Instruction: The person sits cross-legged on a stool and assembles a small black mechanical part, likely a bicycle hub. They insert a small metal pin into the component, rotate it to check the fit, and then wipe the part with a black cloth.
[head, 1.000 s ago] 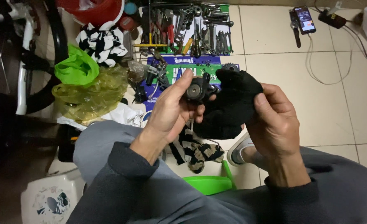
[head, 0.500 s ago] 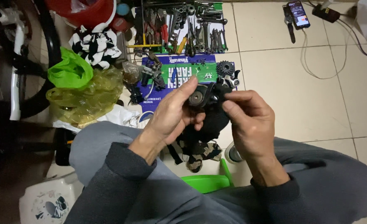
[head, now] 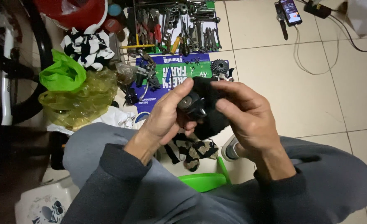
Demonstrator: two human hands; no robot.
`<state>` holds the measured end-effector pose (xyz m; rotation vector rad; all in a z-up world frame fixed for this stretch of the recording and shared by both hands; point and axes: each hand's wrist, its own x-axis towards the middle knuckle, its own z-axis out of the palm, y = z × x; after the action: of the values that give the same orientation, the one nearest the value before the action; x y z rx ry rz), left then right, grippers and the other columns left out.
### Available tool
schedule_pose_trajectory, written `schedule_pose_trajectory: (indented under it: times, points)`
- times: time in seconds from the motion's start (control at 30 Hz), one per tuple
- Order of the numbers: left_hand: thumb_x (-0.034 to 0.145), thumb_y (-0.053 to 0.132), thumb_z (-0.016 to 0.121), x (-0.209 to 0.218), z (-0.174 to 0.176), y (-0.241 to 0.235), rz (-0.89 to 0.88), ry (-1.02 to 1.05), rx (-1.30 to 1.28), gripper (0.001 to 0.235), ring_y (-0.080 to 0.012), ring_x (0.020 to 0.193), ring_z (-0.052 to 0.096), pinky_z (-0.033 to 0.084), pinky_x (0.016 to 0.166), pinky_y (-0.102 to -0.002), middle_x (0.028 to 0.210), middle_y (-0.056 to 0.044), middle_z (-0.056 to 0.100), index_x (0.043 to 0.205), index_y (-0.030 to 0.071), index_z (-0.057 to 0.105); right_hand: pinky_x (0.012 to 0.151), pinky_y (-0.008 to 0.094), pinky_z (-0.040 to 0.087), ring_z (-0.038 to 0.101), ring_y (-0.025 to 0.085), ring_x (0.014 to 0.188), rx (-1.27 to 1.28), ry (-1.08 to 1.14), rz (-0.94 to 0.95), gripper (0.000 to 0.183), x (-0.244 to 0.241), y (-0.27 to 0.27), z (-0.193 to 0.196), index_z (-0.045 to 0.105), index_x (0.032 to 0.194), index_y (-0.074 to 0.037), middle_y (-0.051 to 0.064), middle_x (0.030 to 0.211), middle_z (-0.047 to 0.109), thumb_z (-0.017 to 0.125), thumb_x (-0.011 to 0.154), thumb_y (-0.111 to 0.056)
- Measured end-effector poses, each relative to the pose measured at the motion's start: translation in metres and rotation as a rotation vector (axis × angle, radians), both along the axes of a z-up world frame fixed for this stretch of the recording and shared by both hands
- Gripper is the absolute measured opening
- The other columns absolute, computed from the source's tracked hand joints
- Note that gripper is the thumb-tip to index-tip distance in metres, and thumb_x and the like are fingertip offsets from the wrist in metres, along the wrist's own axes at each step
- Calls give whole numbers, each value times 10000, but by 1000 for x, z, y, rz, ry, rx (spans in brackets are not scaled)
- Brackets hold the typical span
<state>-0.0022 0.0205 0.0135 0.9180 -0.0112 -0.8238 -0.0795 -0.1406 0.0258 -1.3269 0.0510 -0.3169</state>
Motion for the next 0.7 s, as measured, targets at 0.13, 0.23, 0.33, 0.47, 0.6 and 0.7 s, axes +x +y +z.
schedule_pose_trajectory:
  times: [0.13, 0.23, 0.33, 0.47, 0.6, 0.7]
  points:
    - [943, 526, 604, 0, -4, 0, -35, -12, 105, 494, -227, 360, 489, 435, 289, -339, 633, -306, 629, 988, 35, 617, 843, 431, 585, 649, 222, 978, -182, 19, 53, 323, -2, 0, 3, 679, 1166, 56, 195, 1034, 700, 712, 845, 38]
    - [938, 527, 610, -4, -5, -5, -68, 0, 138, 502, -218, 351, 484, 429, 282, -339, 623, -303, 624, 990, 28, 613, 727, 342, 556, 600, 157, 807, -228, 19, -50, 204, -6, 8, -2, 705, 1087, 45, 135, 845, 666, 709, 884, 24]
    - [941, 526, 604, -3, 1, -9, -62, -34, 140, 481, -203, 370, 490, 436, 290, -326, 641, -294, 624, 1012, 50, 598, 687, 279, 497, 543, 116, 769, -179, 38, -216, 145, 0, 9, -15, 677, 1089, 27, 80, 808, 605, 672, 959, -36]
    - [951, 463, 638, -8, 4, -7, -52, -49, 123, 434, -212, 401, 488, 463, 319, -340, 651, -299, 581, 1065, 44, 628, 686, 268, 509, 602, 141, 685, 365, 62, -251, 132, 17, -17, -29, 662, 1054, -39, 63, 749, 626, 674, 988, -152]
    - [948, 514, 592, -3, 3, -11, -41, -15, 117, 461, -201, 389, 466, 423, 312, -315, 627, -297, 599, 1051, 64, 607, 792, 324, 560, 707, 200, 843, 354, 57, -126, 196, 1, -10, -14, 650, 1160, -22, 142, 933, 705, 608, 1016, -146]
    - [914, 585, 594, -3, 6, -9, -81, 26, 135, 528, -189, 374, 455, 426, 307, -306, 614, -285, 614, 974, 60, 601, 909, 412, 560, 661, 227, 1036, 145, 55, -26, 329, -8, 3, -6, 631, 1251, 70, 203, 1128, 702, 600, 963, -87]
